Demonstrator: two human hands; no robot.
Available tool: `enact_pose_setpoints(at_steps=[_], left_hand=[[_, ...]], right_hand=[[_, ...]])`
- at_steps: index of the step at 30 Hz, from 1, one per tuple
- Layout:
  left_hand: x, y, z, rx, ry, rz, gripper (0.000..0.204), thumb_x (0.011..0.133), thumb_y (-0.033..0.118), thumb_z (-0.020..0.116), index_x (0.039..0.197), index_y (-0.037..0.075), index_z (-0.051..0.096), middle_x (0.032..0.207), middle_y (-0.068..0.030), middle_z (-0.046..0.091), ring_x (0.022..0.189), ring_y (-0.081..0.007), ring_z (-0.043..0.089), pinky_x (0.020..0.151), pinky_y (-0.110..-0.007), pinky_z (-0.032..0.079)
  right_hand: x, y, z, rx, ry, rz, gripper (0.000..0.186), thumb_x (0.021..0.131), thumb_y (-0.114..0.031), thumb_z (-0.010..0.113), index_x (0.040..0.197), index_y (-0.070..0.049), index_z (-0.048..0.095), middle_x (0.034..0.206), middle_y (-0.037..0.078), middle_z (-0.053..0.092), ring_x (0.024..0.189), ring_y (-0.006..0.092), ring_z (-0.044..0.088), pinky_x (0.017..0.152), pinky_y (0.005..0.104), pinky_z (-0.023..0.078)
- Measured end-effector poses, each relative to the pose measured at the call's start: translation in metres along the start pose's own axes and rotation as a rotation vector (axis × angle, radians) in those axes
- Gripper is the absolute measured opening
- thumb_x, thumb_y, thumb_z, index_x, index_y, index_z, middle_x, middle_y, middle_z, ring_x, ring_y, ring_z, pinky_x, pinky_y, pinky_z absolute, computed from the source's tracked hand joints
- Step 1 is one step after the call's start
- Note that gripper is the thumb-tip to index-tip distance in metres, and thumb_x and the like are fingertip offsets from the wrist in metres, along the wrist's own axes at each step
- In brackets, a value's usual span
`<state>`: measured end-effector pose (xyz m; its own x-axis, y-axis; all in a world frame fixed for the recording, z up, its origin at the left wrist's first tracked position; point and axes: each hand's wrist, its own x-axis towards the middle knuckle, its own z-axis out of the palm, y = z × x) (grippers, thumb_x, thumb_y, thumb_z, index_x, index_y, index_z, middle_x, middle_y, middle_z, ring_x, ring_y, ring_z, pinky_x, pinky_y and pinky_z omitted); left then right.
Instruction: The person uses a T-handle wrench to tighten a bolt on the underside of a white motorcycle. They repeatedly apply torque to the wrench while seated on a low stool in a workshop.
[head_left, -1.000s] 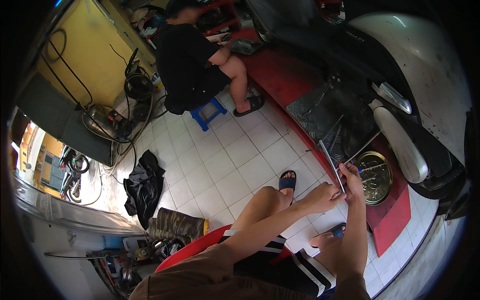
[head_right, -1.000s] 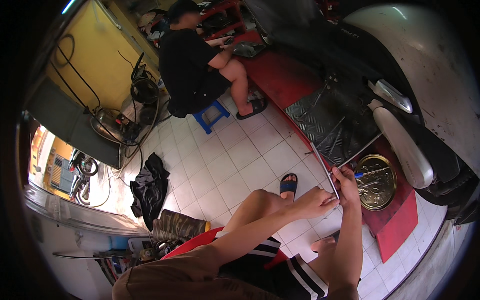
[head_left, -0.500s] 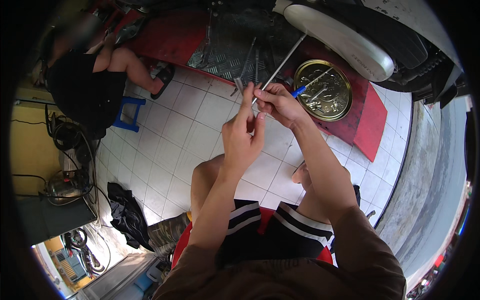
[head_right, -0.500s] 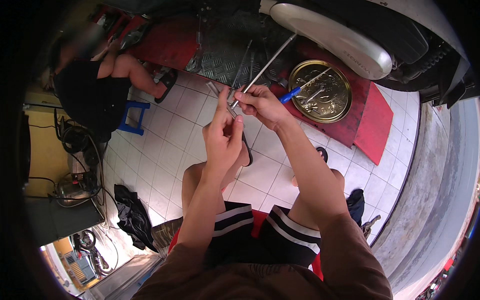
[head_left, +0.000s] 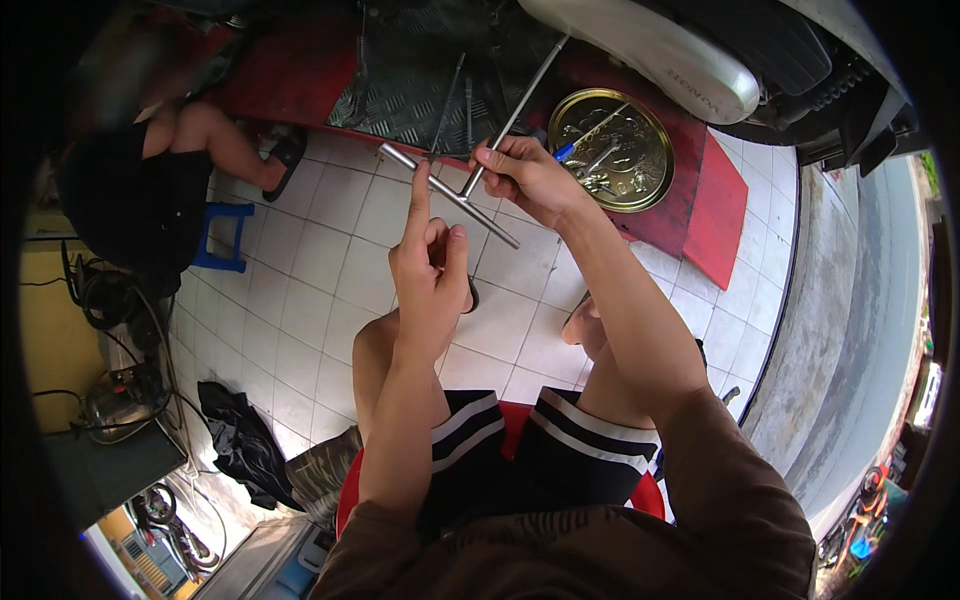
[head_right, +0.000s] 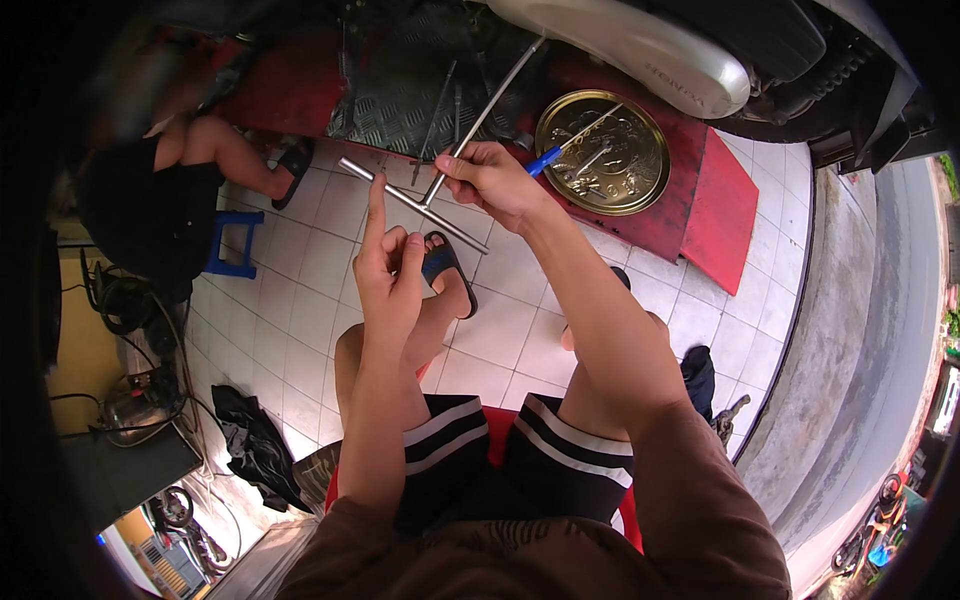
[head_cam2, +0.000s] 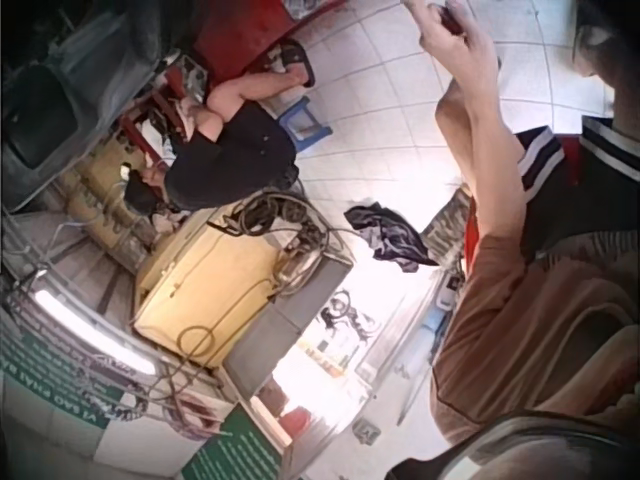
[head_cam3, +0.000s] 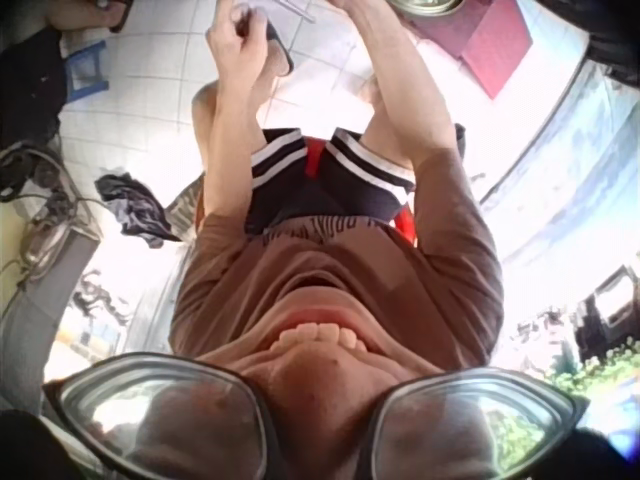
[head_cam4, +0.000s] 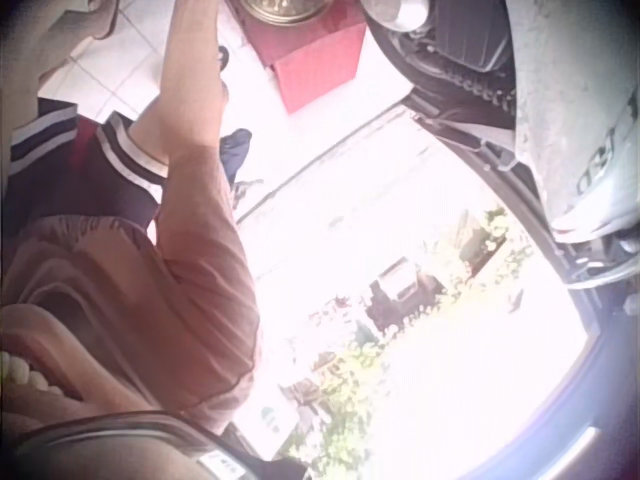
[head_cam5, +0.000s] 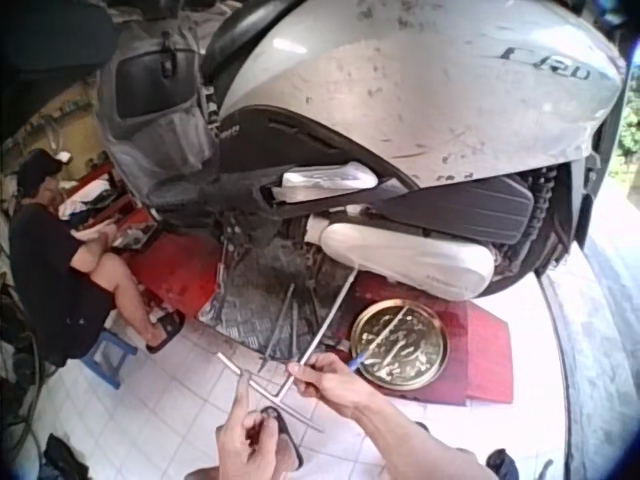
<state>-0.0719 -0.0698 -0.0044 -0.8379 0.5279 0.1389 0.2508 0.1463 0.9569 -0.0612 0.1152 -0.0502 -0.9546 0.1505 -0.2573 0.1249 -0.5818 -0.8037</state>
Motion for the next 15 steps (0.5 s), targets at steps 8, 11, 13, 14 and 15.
enact_pose_setpoints(at_steps=[8, 11, 13, 14, 15], left_hand=[[-0.016, -0.028, 0.003, -0.033, -0.535, -0.128, 0.071, 0.085, 0.005, 0.061, 0.148, 0.000, 0.027, 0.059, -0.0010, 0.049, 0.051, -0.0055, 0.043, 0.051, -0.022, 0.037], [-0.016, 0.007, 0.006, -0.174, -0.363, -0.067, 0.070, 0.088, 0.000, 0.057, 0.150, 0.002, 0.023, 0.065, 0.0024, 0.048, 0.054, -0.0035, 0.041, 0.052, -0.019, 0.034], [-0.010, -0.004, 0.005, -0.011, -0.162, 0.005, 0.070, 0.089, -0.001, 0.055, 0.149, -0.001, 0.021, 0.062, 0.0024, 0.048, 0.054, -0.0036, 0.042, 0.052, -0.019, 0.034], [-0.010, -0.012, 0.004, 0.024, -0.139, -0.035, 0.069, 0.089, -0.001, 0.055, 0.149, -0.002, 0.021, 0.061, 0.0022, 0.048, 0.054, -0.0037, 0.042, 0.052, -0.019, 0.035], [-0.010, -0.021, 0.004, 0.057, -0.116, -0.076, 0.068, 0.089, -0.001, 0.055, 0.149, -0.003, 0.022, 0.061, 0.0020, 0.048, 0.055, -0.0038, 0.043, 0.052, -0.019, 0.035]], right_hand=[[0.003, -0.004, -0.012, 0.011, -0.011, -0.032, 0.019, 0.091, -0.021, 0.066, 0.091, -0.003, 0.061, 0.066, -0.002, 0.050, 0.058, 0.0069, 0.038, 0.055, 0.0228, 0.032], [0.002, -0.003, -0.012, 0.021, 0.002, -0.031, 0.022, 0.091, -0.022, 0.067, 0.092, -0.001, 0.062, 0.067, -0.001, 0.052, 0.057, 0.0065, 0.040, 0.053, 0.0218, 0.033], [0.003, -0.004, -0.011, 0.028, 0.016, -0.031, 0.022, 0.092, -0.022, 0.066, 0.092, 0.000, 0.062, 0.068, -0.001, 0.052, 0.057, 0.0064, 0.040, 0.052, 0.0211, 0.034], [0.004, -0.004, -0.010, 0.039, 0.019, -0.035, 0.022, 0.092, -0.022, 0.066, 0.091, -0.001, 0.061, 0.068, -0.001, 0.052, 0.057, 0.0064, 0.039, 0.052, 0.0211, 0.033], [0.005, -0.003, -0.010, 0.049, 0.022, -0.037, 0.021, 0.092, -0.022, 0.065, 0.091, -0.001, 0.061, 0.068, -0.001, 0.051, 0.057, 0.0064, 0.039, 0.052, 0.0211, 0.033]])
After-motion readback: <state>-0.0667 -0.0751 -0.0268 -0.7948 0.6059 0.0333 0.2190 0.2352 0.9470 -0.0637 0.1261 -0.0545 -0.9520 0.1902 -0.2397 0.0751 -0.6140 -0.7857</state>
